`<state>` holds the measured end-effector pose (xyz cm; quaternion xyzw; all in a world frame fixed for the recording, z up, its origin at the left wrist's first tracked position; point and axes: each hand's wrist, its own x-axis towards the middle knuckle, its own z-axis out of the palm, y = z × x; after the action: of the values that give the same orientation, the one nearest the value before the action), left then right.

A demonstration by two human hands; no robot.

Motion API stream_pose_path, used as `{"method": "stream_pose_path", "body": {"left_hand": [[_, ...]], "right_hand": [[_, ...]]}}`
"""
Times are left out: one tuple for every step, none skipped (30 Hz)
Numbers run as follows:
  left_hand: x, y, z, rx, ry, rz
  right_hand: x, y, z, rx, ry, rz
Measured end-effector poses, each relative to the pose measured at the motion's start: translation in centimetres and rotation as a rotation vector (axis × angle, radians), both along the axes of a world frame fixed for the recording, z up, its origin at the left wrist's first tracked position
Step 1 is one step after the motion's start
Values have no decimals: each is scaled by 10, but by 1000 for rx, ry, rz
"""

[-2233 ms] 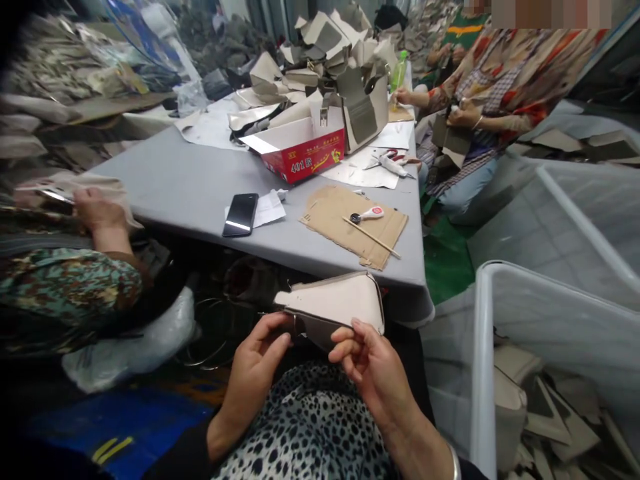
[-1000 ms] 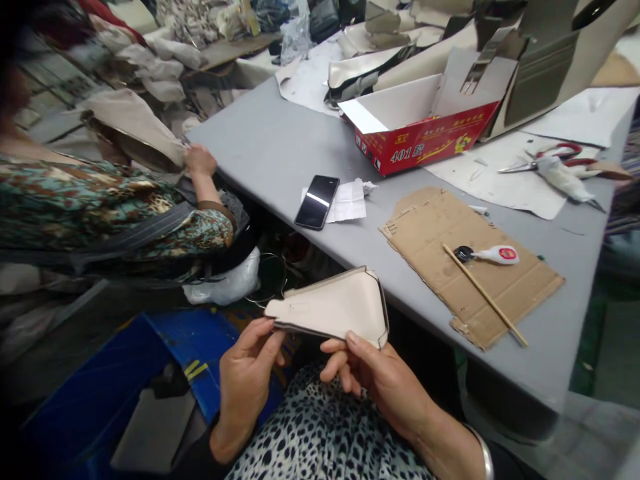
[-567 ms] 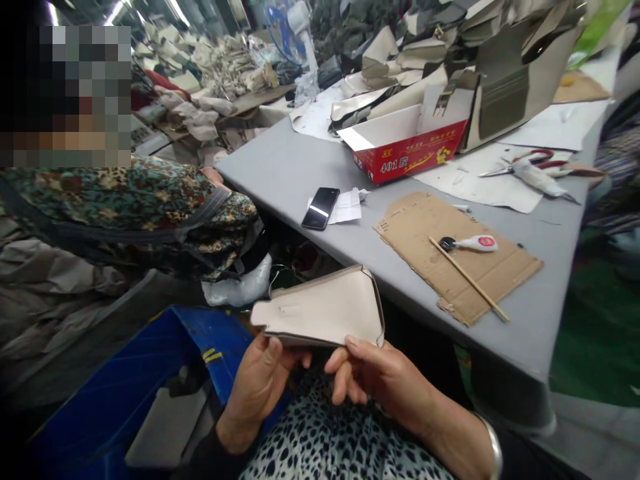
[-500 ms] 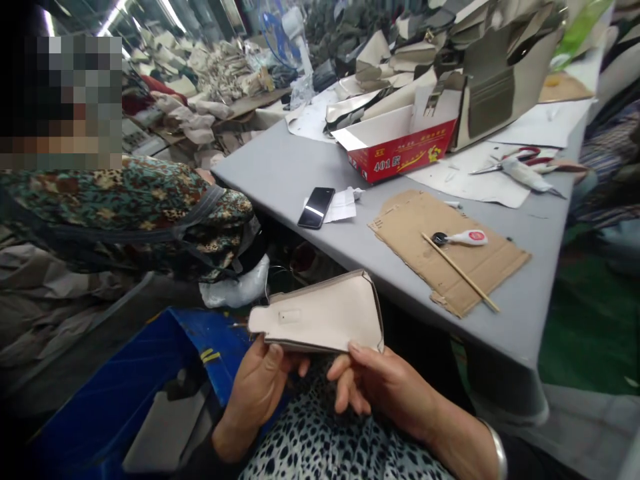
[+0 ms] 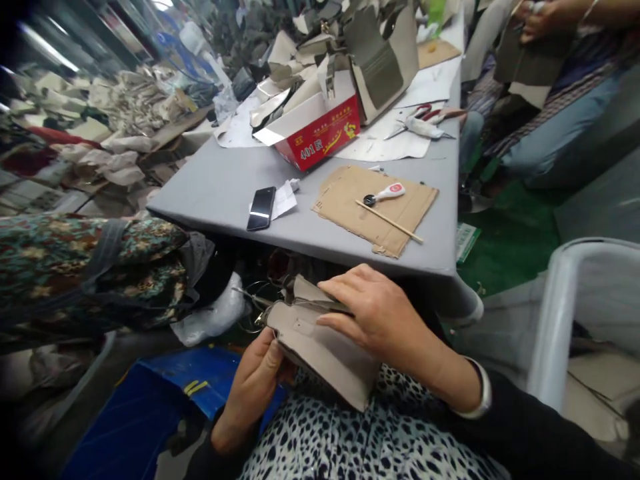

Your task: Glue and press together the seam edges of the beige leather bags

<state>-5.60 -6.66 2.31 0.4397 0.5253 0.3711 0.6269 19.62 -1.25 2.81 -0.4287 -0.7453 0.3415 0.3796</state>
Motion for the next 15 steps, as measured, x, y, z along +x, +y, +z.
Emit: {"method": "stream_pose_path", "body": {"left_hand": [[1,1,0,-2,1,20],[1,1,-1,-5,3,35],[1,2,-2,-9,7,47],[0,2,-4,-13,14,52],[0,3,-5,-14,27,51],[-1,3,-7,-10,47,46],[-2,4,-9,0,70,41],[-3,4,-11,16,94,36],[-3,5,-13,33,115,31],[-2,5,-14,54,133,24],[-1,6,-15,78,152,17],[0,7,-16,106,178,9],[1,8,-15,137,215,5],[3,9,-15,172,262,5],[4,11,-14,207,315,7]], "right_hand": [[-10,2,-4,-2,-39,22],[-18,2,-10,-22,-65,47],[-24,3,-15,-44,-77,76],[-28,3,-21,-58,-77,99],[-29,3,-25,-59,-67,113],[-28,3,-29,-46,-51,123],[-27,3,-31,-26,-33,131],[-25,4,-31,-9,-16,137],[-23,5,-31,1,0,142],[-21,6,-31,4,18,149],[-20,8,-30,1,39,159],[-20,9,-30,-5,59,170],[-20,10,-30,-11,77,181],[-20,11,-31,-16,91,188],[-21,12,-32,-22,100,192]]}}
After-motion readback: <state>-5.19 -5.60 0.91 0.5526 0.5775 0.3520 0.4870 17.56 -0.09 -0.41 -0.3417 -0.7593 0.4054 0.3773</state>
